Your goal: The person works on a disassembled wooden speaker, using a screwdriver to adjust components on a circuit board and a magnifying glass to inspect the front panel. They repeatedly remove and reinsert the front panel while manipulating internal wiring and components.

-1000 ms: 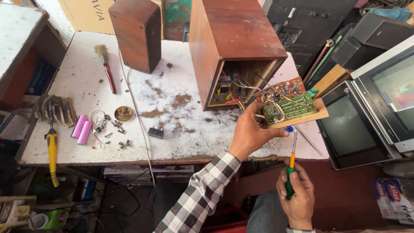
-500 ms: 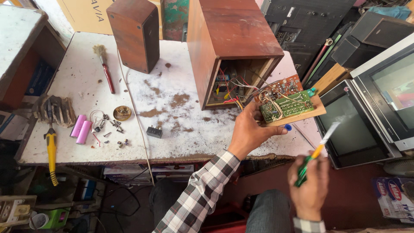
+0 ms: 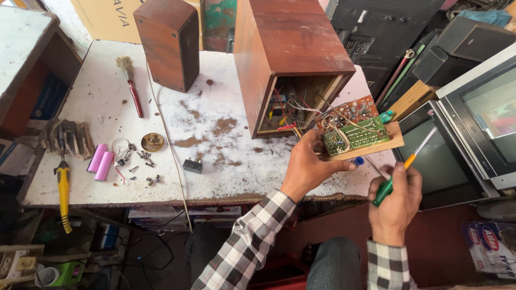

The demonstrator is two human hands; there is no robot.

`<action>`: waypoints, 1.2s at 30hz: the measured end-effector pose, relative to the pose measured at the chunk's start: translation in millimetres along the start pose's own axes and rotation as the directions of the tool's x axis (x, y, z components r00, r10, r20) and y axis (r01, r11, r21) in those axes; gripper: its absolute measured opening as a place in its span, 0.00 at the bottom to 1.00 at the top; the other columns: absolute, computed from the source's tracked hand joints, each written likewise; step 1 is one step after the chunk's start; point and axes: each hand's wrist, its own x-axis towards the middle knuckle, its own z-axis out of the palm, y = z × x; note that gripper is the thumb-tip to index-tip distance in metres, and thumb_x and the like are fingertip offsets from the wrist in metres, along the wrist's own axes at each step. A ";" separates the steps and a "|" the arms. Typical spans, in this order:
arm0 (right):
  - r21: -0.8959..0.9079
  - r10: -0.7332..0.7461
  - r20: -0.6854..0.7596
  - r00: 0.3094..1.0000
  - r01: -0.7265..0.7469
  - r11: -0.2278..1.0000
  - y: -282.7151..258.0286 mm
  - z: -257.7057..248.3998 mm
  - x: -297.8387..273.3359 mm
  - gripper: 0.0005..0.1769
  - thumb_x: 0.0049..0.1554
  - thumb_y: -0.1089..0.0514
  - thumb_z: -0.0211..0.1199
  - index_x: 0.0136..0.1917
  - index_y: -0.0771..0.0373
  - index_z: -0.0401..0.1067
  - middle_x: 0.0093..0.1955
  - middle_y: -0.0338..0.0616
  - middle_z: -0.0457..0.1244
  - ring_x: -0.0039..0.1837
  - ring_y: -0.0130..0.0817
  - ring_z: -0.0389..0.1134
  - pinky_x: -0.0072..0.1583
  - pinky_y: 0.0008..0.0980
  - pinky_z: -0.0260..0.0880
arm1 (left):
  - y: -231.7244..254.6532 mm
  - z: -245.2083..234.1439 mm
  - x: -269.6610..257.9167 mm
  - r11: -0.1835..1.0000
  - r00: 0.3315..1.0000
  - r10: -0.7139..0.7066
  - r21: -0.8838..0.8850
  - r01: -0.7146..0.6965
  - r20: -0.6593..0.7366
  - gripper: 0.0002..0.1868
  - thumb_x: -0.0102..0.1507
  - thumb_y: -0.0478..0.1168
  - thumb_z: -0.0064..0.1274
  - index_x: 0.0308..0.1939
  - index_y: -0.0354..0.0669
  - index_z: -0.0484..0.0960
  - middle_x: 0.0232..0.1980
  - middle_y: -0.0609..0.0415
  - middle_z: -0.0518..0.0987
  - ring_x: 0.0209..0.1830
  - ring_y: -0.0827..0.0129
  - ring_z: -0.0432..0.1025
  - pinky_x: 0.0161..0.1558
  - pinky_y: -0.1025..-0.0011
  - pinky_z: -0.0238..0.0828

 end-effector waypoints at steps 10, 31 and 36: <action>-0.346 0.020 0.426 0.904 0.142 0.927 16.8 -25.1 -102.8 0.18 0.63 0.64 0.58 0.66 0.69 0.68 0.38 0.41 0.62 0.35 0.22 0.60 0.35 0.24 0.61 | -34.7 -42.2 -12.6 0.947 0.993 0.088 -0.316 -0.060 0.076 0.45 0.50 0.31 0.73 0.68 0.36 0.67 0.53 0.46 0.83 0.51 0.66 0.79 0.51 0.67 0.81; -0.518 0.157 0.406 0.900 0.085 0.851 -8.4 18.9 -117.4 0.23 0.59 0.61 0.64 0.68 0.59 0.74 0.34 0.37 0.64 0.29 0.18 0.58 0.31 0.23 0.58 | -70.2 -76.2 -30.1 0.858 0.988 0.140 -0.506 -0.088 0.065 0.43 0.57 0.23 0.65 0.74 0.35 0.60 0.59 0.41 0.78 0.57 0.59 0.78 0.57 0.63 0.82; -0.524 0.175 0.368 0.913 0.048 0.850 -6.4 18.1 -117.9 0.22 0.59 0.60 0.63 0.67 0.59 0.75 0.32 0.36 0.64 0.28 0.19 0.57 0.30 0.24 0.58 | -68.4 -74.5 -30.7 0.875 0.993 0.112 -0.479 -0.075 0.049 0.43 0.58 0.23 0.63 0.75 0.36 0.60 0.61 0.43 0.78 0.59 0.63 0.76 0.59 0.65 0.80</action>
